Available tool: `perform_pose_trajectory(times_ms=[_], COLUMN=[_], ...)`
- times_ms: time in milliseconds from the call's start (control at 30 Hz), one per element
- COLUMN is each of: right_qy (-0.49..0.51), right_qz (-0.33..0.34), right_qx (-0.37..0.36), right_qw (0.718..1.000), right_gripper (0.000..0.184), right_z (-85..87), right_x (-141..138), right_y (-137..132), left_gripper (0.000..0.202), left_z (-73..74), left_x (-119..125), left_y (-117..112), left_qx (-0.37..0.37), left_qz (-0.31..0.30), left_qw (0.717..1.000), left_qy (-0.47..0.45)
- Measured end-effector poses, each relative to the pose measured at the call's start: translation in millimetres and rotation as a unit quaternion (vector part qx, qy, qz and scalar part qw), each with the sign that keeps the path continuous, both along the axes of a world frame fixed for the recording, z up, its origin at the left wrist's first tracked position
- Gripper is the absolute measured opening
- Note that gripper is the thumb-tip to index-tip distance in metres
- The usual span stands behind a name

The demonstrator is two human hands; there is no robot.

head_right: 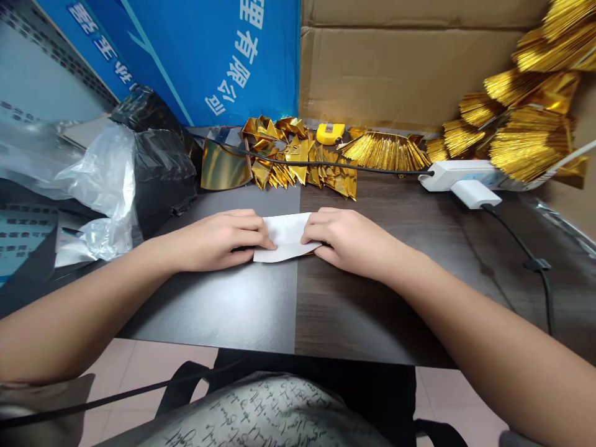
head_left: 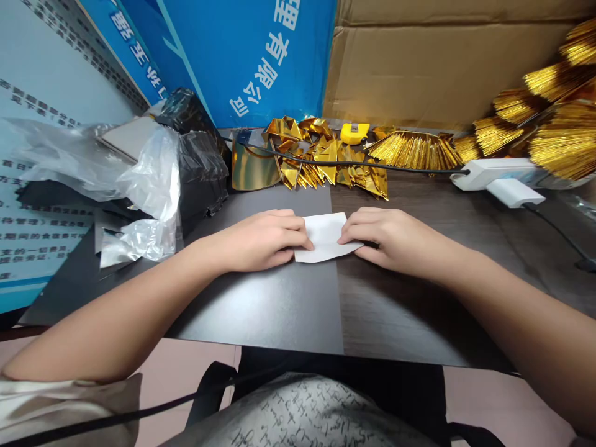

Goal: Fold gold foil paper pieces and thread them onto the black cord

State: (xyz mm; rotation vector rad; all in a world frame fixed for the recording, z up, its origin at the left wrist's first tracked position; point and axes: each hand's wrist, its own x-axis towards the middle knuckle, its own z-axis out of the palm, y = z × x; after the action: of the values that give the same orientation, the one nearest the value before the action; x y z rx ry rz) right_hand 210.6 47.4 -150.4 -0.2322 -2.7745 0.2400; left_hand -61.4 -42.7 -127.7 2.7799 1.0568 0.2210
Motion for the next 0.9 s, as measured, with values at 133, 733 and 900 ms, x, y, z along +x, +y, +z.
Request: perform_pose_trajectory(times_ms=[133,733,900], right_qy=[-0.035,-0.003,-0.047], right_qz=[0.006,-0.035,-0.027], right_qx=[0.060,0.134,0.131], right_qw=[0.998,0.990,0.990], right_gripper=[0.016,0.040,0.052], right_z=[4.6,-16.0,-24.2], right_x=[3,-15,-18], right_y=[-7,-9,-24], left_gripper=[0.032,0.046,0.049], left_z=[5.4,-2.4,-2.4], left_x=[-8,2,1], left_y=[3,-1,1], left_qx=[-0.044,-0.077,-0.064], left_qz=[-0.025,-0.035,-0.033], left_qw=[0.999,0.996,0.997], left_qy=[0.005,0.019,0.022])
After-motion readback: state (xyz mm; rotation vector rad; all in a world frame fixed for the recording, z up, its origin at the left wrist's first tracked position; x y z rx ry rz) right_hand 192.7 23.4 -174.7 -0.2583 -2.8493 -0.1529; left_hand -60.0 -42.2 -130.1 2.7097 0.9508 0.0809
